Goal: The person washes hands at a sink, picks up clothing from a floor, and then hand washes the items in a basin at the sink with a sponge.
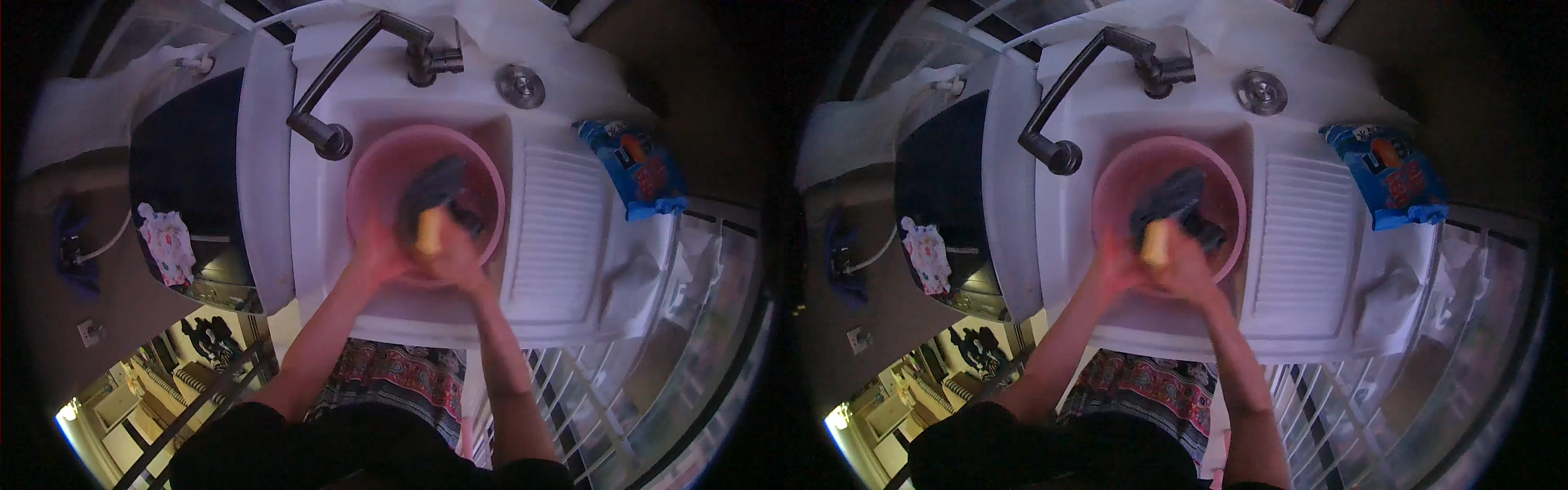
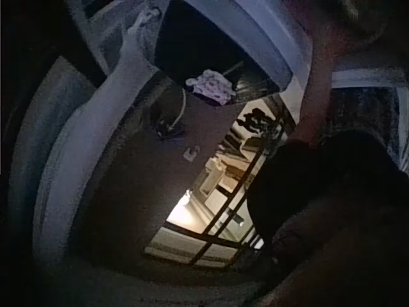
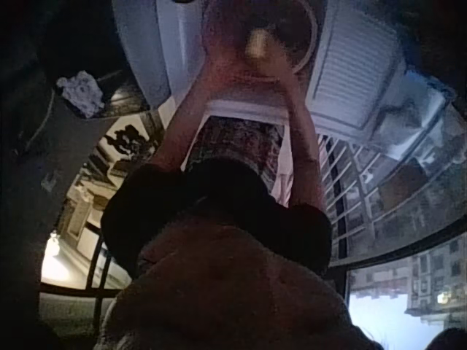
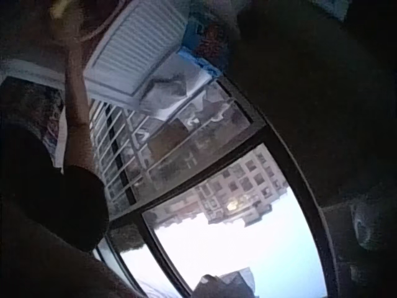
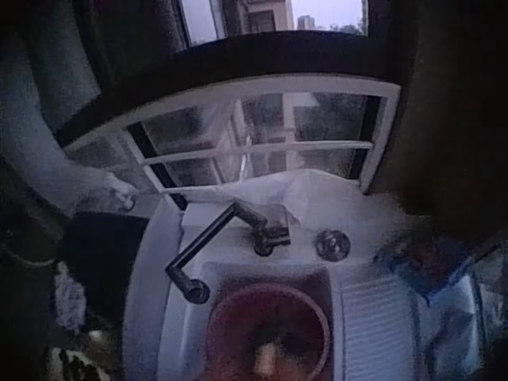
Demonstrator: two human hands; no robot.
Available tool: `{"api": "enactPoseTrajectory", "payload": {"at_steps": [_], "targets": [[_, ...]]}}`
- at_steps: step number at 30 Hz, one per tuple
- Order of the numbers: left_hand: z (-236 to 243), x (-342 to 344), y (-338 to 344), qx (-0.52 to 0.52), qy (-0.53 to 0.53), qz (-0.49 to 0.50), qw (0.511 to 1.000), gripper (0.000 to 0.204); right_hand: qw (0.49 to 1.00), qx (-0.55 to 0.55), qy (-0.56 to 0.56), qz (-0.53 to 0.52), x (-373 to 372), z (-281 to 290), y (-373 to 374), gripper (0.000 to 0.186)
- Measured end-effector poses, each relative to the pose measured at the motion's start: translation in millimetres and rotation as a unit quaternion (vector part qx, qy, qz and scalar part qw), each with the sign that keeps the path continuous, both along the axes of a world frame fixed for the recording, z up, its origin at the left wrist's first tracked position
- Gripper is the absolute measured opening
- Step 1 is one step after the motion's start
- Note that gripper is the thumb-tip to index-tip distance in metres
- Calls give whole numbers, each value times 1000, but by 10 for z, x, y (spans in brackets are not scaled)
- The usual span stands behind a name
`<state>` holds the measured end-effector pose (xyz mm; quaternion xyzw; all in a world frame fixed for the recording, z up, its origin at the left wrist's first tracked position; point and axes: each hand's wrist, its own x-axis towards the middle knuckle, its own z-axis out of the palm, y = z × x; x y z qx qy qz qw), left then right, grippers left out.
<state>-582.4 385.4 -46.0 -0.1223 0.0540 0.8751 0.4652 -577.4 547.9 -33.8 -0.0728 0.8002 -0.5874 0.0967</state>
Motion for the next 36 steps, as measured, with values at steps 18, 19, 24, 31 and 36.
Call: {"api": "enactPoseTrajectory", "payload": {"at_steps": [18,19,24,31,36], "targets": [[-372,81,258,-453,-181,133,863,37,903,137,-254,-319,-463,-984,-199,55],[-354,90,210,-392,-138,128,901,37,897,-61,-254,-355,-407,-1239,49,53],[-415,118,-267,-295,-69,153,941,38,890,-92,-271,-354,-403,-627,27,44],[-510,158,45,-372,-133,155,906,40,945,98,65,-305,-158,-452,-700,45],[-316,97,-34,-409,-182,175,877,37,874,-148,-284,-365,-250,-955,-28,41]]}}
